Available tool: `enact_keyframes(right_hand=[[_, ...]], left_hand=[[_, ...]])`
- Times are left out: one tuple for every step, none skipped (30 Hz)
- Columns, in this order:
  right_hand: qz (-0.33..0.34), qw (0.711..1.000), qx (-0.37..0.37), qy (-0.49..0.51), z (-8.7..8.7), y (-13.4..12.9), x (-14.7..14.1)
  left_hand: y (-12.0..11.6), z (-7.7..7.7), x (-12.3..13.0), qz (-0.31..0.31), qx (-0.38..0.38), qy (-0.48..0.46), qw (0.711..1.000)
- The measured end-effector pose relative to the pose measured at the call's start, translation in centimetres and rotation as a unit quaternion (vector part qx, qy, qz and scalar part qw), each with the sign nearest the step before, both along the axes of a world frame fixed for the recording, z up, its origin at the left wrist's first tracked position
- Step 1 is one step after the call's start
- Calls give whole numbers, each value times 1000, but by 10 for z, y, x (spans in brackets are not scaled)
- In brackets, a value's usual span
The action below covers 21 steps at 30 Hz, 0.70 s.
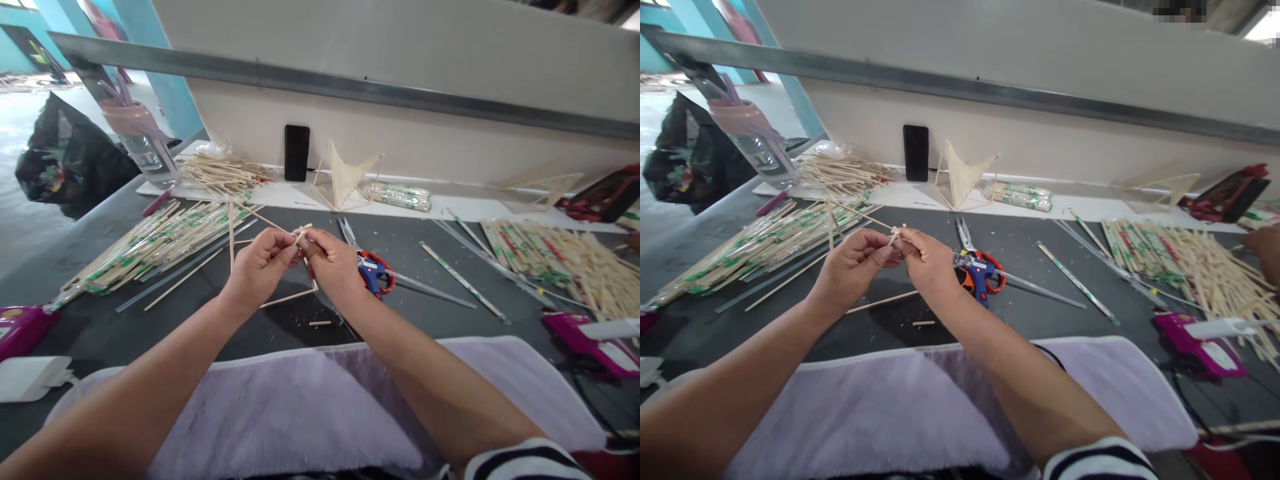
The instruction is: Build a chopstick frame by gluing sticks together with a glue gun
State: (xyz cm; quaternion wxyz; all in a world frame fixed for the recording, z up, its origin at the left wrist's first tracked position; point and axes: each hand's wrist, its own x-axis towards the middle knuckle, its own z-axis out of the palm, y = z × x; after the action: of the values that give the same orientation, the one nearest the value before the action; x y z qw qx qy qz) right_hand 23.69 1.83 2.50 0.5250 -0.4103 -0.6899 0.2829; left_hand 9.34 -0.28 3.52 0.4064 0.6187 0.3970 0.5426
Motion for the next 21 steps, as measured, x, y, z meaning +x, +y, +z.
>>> enact_keyframes(right_hand=[[-3, 1000, 2, -2, 0, 0, 0], [-6, 1000, 2, -3, -1, 0, 0], [-9, 1000, 1, -2, -1, 1, 0], [-12, 1000, -1, 0, -2, 1, 0], [-13, 1000, -2, 2, -2, 1, 0], [-15, 1000, -4, 3, -3, 2, 0], [-16, 1000, -6, 3, -3, 2, 0], [-16, 1000, -7, 2, -4, 3, 1], [-17, 1000, -7, 0, -4, 3, 1], [-17, 1000, -8, -1, -4, 3, 1], [-18, 1000, -7, -2, -5, 3, 1], [-18, 1000, -7, -2, -5, 3, 1], [-19, 1000, -5, -1, -5, 3, 1], [-20, 1000, -4, -1, -4, 3, 1], [-21, 1000, -2, -2, -4, 2, 1], [-22, 1000, 0, -4, -4, 2, 0], [-22, 1000, 1, -6, -3, 1, 0], [-23, 1000, 1, -8, -3, 1, 0], [-23, 1000, 1, -10, -2, 1, 0], [-23, 1000, 1, -11, -2, 1, 0], [-22, 1000, 0, -11, -2, 0, 0]], left_hand=[[0, -1, 0, -2, 2, 2, 1000], [1, -2, -1, -5, 5, 5, 1000], [1, -3, -1, -6, 7, 9, 1000], [1, -5, -2, -7, 8, 13, 1000], [1, -6, -2, -6, 8, 17, 1000], [2, -7, -3, -4, 8, 19, 1000], [2, -7, -3, -2, 6, 19, 1000], [2, -8, -4, -1, 5, 18, 1000], [3, -8, -4, 0, 4, 17, 1000], [3, -9, -4, 0, 3, 17, 1000], [3, -9, -4, -1, 2, 17, 1000], [4, -9, -4, -1, 2, 17, 1000], [4, -9, -4, -1, 3, 17, 1000], [4, -8, -4, 0, 4, 18, 1000], [4, -8, -4, 0, 4, 18, 1000], [4, -8, -4, 0, 5, 18, 1000], [4, -9, -4, 0, 5, 19, 1000], [4, -9, -4, 1, 6, 20, 1000], [4, -9, -4, 1, 7, 22, 1000], [5, -9, -4, 2, 8, 25, 1000], [5, -10, -5, 3, 9, 28, 1000]])
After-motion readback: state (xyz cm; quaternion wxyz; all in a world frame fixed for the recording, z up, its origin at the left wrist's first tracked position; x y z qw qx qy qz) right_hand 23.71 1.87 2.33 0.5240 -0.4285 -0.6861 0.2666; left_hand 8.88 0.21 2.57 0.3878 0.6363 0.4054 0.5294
